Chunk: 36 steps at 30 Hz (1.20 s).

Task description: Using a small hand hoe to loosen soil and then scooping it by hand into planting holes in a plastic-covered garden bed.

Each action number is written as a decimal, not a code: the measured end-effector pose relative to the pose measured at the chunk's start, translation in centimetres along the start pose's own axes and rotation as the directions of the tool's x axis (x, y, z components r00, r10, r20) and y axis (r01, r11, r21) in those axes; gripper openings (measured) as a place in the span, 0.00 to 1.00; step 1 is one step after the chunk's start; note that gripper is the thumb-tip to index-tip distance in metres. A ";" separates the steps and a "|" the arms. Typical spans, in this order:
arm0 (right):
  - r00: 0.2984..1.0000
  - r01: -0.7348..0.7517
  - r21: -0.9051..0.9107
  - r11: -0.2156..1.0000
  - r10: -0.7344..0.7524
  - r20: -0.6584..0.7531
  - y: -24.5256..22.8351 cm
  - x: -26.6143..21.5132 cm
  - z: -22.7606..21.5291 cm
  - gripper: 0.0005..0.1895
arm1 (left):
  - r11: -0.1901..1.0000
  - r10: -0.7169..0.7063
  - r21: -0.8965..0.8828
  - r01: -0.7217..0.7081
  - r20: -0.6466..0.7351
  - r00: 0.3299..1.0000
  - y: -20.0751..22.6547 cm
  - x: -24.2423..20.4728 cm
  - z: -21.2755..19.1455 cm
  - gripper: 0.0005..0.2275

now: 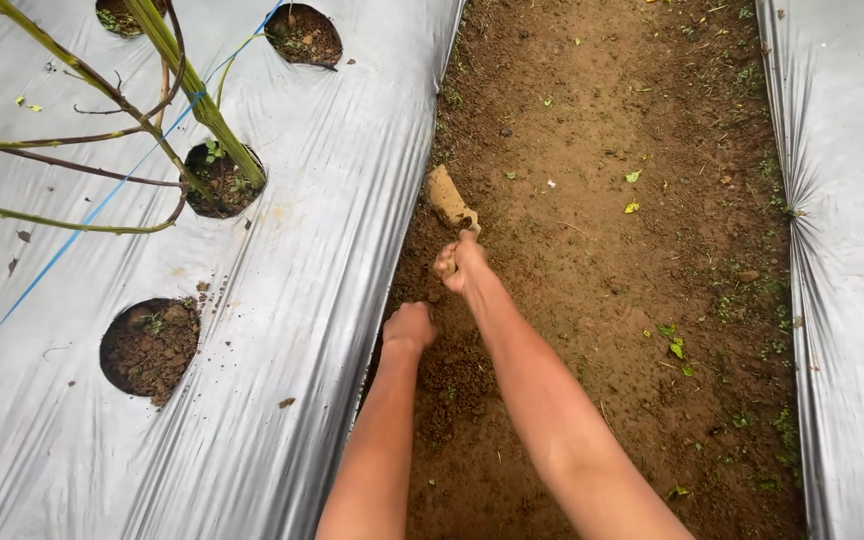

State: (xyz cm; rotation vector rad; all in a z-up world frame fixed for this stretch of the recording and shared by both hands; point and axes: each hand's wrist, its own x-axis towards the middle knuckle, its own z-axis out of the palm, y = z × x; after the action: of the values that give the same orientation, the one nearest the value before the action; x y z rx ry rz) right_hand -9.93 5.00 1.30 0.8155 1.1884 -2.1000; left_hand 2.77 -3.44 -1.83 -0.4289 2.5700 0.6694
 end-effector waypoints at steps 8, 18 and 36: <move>0.982 0.185 -0.495 0.849 -0.182 0.054 8.0 -7.9 -10.4 0.23 | 0.997 -0.067 0.047 0.063 0.106 0.992 -1.0 4.1 3.8 0.12; 0.941 0.297 -0.181 0.938 -0.319 -0.113 3.7 -8.4 -9.0 0.16 | 0.980 -0.175 0.136 0.146 0.229 0.958 -0.4 3.3 2.0 0.13; 0.959 0.260 -0.548 0.795 -0.278 0.051 8.4 -7.9 -12.8 0.22 | 0.992 -0.121 0.052 0.114 0.146 0.982 -1.4 3.3 2.7 0.13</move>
State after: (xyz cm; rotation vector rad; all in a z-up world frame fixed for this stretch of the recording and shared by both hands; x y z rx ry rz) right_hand 4.15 14.19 -2.56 0.4229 1.9012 -1.7876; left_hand 1.46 -3.83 -6.07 -0.4932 2.3934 0.5797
